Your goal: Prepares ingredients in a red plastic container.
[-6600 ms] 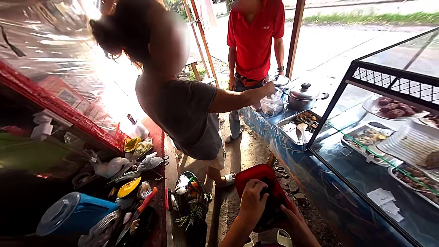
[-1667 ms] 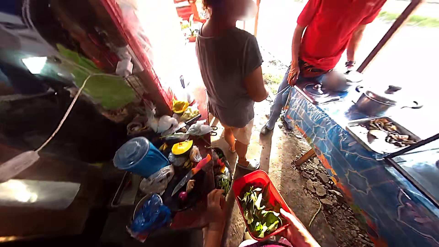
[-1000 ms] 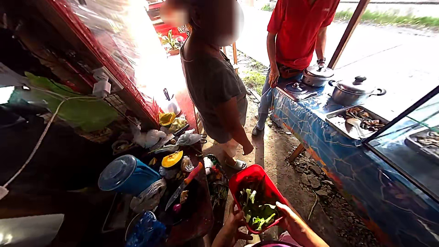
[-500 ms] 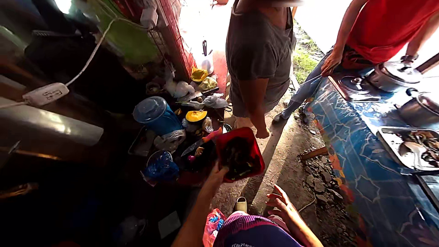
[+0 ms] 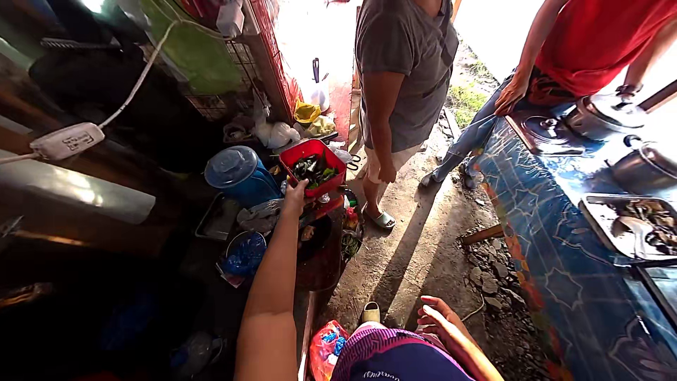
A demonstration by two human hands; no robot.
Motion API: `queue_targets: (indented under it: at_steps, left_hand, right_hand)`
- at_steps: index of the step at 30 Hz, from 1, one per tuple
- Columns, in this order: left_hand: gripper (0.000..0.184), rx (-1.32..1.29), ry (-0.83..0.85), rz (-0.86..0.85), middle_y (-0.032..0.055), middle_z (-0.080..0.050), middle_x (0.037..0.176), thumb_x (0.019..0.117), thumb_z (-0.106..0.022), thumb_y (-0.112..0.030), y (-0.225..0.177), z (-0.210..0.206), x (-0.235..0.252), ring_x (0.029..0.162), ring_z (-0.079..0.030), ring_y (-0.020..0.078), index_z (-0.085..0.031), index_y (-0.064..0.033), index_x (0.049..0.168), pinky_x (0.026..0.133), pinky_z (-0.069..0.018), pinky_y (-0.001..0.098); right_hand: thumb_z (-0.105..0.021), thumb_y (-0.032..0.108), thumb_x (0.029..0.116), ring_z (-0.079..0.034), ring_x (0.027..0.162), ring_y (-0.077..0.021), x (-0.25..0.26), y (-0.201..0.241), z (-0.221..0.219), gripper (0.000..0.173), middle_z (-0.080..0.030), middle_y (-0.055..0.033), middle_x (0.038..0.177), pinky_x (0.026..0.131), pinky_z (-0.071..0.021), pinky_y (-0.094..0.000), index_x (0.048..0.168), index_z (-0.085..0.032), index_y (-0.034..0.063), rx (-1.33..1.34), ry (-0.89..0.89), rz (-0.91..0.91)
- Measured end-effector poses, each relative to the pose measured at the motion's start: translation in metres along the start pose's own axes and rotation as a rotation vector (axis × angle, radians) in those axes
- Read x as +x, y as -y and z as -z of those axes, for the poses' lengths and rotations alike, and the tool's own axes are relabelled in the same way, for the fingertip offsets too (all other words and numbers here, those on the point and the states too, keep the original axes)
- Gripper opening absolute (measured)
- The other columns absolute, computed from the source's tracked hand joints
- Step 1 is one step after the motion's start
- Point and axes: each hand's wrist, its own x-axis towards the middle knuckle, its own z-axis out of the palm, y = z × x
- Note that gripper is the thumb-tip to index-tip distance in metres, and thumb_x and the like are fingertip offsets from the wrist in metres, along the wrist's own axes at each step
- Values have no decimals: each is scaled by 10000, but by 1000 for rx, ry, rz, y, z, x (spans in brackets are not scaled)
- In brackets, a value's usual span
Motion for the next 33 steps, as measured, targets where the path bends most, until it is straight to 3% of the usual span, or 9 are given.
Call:
queue_targets:
  at_steps: [6, 10, 12, 15, 17, 21, 25, 31, 33]
  left_hand:
    - [634, -4, -173, -11, 262, -498, 1441, 1014, -627, -227, 1, -14, 34, 1211, -588, 375, -330, -37, 1540, 929, -542, 519]
    - [717, -79, -261, 16, 275, -467, 1457, 986, -674, -276, 7, -25, 32, 1231, -562, 413, -281, -99, 1558, 906, -539, 571]
    - [804, -146, -251, 92, 279, -450, 1460, 983, -680, -304, 6, -28, 26, 1212, -564, 422, -181, -149, 1595, 884, -547, 572]
    - [688, -216, -233, 95, 271, -540, 1373, 997, -663, -271, 0, -25, 13, 1125, -632, 390, -302, -70, 1547, 846, -587, 525]
    - [640, -256, -221, 22, 258, -534, 1402, 1003, -651, -249, 0, -25, 10, 1188, -608, 376, -348, -31, 1523, 907, -566, 533]
    - [666, -335, -204, -84, 202, -451, 1520, 1024, -599, -317, 8, -20, 12, 1320, -514, 328, -305, -43, 1554, 1025, -495, 499]
    - [589, -346, -159, -42, 183, -432, 1531, 1052, -559, -332, 15, -18, 14, 1343, -494, 322, -350, -67, 1535, 1042, -486, 506]
    - [479, -372, -108, -42, 200, -455, 1465, 1037, -490, -188, 4, -27, -11, 1272, -511, 317, -393, -23, 1476, 1036, -473, 484]
    - [455, -357, -72, -49, 200, -472, 1389, 1038, -464, -177, 2, -27, -36, 1179, -537, 300, -387, -17, 1457, 978, -497, 460]
  right_hand:
    - [-532, 94, 1049, -718, 815, -211, 0, 0, 2, 307, -693, -167, 1043, 713, -607, -354, 1326, -539, -37, 5, -22, 8]
    - [-537, 89, 1052, -717, 809, -205, -1, 2, 4, 288, -696, -167, 1043, 708, -607, -346, 1312, -552, -34, 16, -56, 3]
    - [-539, 86, 1048, -717, 808, -206, -1, 1, 4, 288, -695, -162, 1039, 703, -607, -348, 1310, -551, -33, 26, -54, 5]
    - [-563, 97, 1039, -714, 829, -223, 3, 1, 1, 304, -691, -167, 1042, 728, -609, -377, 1315, -553, -28, 23, -27, -4]
    - [-593, 117, 1022, -708, 840, -232, 5, 1, 0, 330, -684, -173, 1059, 753, -608, -396, 1315, -559, -32, 3, -18, 12]
    - [-648, 225, 998, -718, 862, -233, 23, -17, 4, 384, -703, -161, 1081, 769, -609, -402, 1304, -589, 1, -67, 32, 87]
    - [-622, 173, 1033, -701, 954, -277, 21, -1, 0, 383, -672, -217, 1181, 857, -580, -438, 1350, -559, -31, -131, 63, 49]
    - [-670, 249, 992, -718, 873, -229, 40, -28, 6, 402, -707, -162, 1100, 776, -602, -403, 1303, -596, 5, -114, 67, 140]
    - [-639, 211, 1019, -697, 916, -237, 32, -18, 7, 394, -681, -182, 1136, 822, -582, -409, 1331, -567, -19, -100, 97, 124]
